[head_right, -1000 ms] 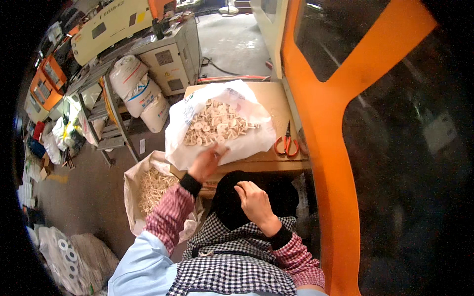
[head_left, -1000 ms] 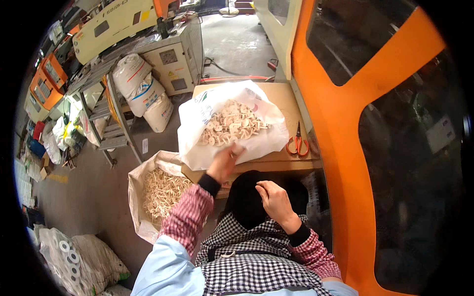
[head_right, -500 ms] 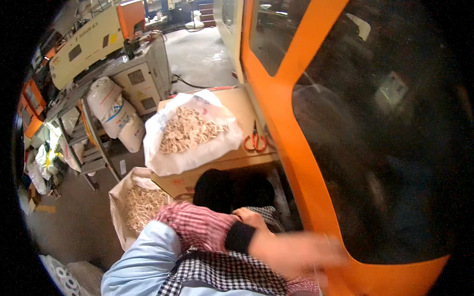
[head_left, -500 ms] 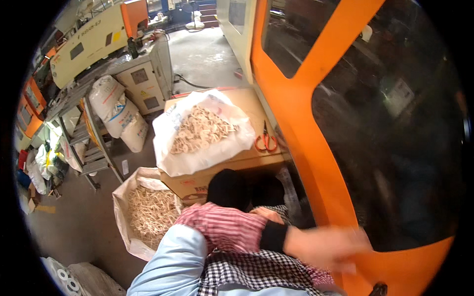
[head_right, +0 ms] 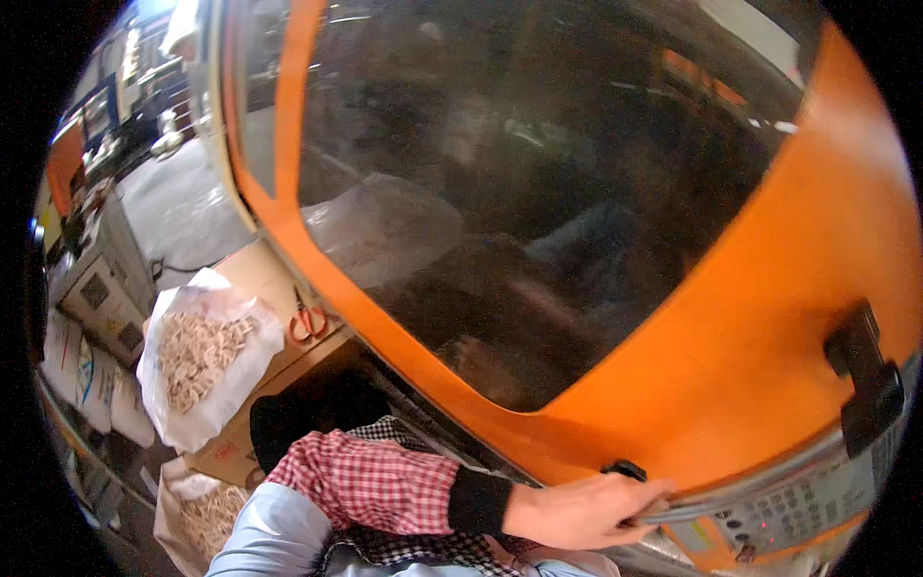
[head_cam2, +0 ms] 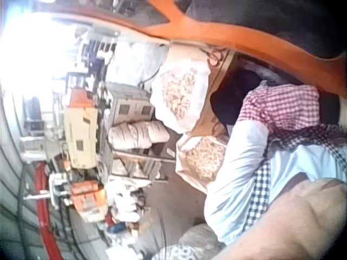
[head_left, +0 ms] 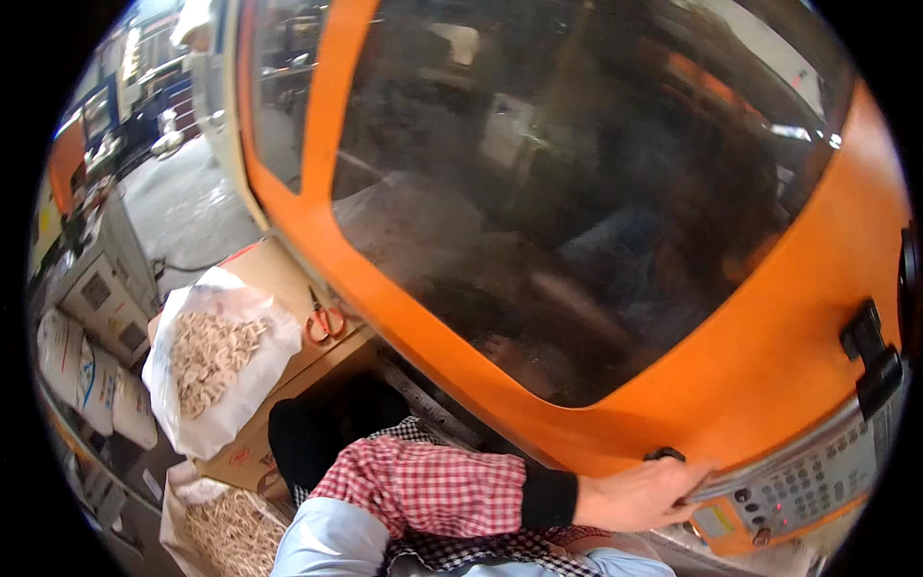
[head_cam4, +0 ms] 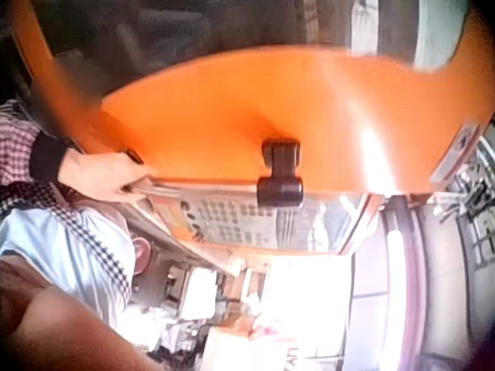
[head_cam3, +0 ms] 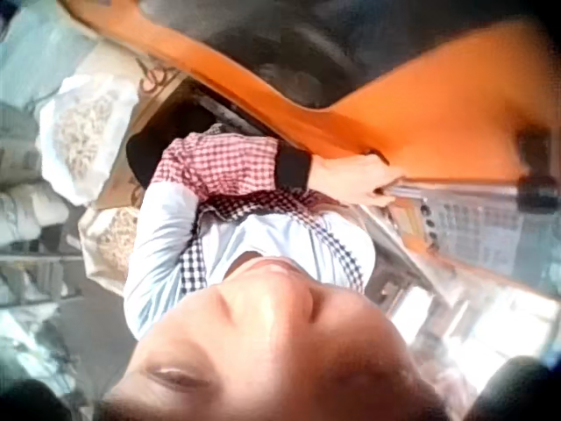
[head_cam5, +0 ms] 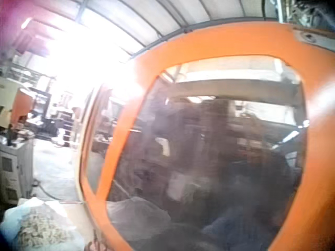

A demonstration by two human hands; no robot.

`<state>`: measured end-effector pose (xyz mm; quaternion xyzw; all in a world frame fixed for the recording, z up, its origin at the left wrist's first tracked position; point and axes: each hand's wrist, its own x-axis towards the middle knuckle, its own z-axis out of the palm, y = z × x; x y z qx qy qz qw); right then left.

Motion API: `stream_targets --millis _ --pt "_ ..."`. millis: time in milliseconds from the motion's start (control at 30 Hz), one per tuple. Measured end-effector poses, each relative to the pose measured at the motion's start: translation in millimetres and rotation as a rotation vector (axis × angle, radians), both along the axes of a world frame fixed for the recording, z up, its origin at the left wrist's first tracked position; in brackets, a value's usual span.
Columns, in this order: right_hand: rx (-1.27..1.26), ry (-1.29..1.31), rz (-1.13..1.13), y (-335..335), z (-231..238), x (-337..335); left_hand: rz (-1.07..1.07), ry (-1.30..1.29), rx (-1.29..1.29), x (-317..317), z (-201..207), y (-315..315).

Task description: The person repeatedly picks small white plastic components from a bag, inserts them into a machine, and removes the assembled parts. They then separate the connected pieces by hand and place them into a collection bag.

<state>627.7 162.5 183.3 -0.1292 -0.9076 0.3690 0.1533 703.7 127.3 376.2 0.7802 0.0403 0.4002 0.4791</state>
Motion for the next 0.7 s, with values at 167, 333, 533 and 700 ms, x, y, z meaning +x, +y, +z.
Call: stream_targets --millis 167,333,533,700 --pt "-0.001 0.016 -0.049 -3 10 25 0.031 0.184 -0.102 -51 16 7" --pt "-0.037 0.025 0.000 -7 25 47 0.361 0.262 -0.344 -114 20 3" --pt "-0.288 -0.040 0.068 18 71 101 0.910 -0.102 -0.131 -171 -15 18" --pt "0.060 -0.117 -0.670 68 62 139 1.286 -0.265 -0.126 -206 -20 37"
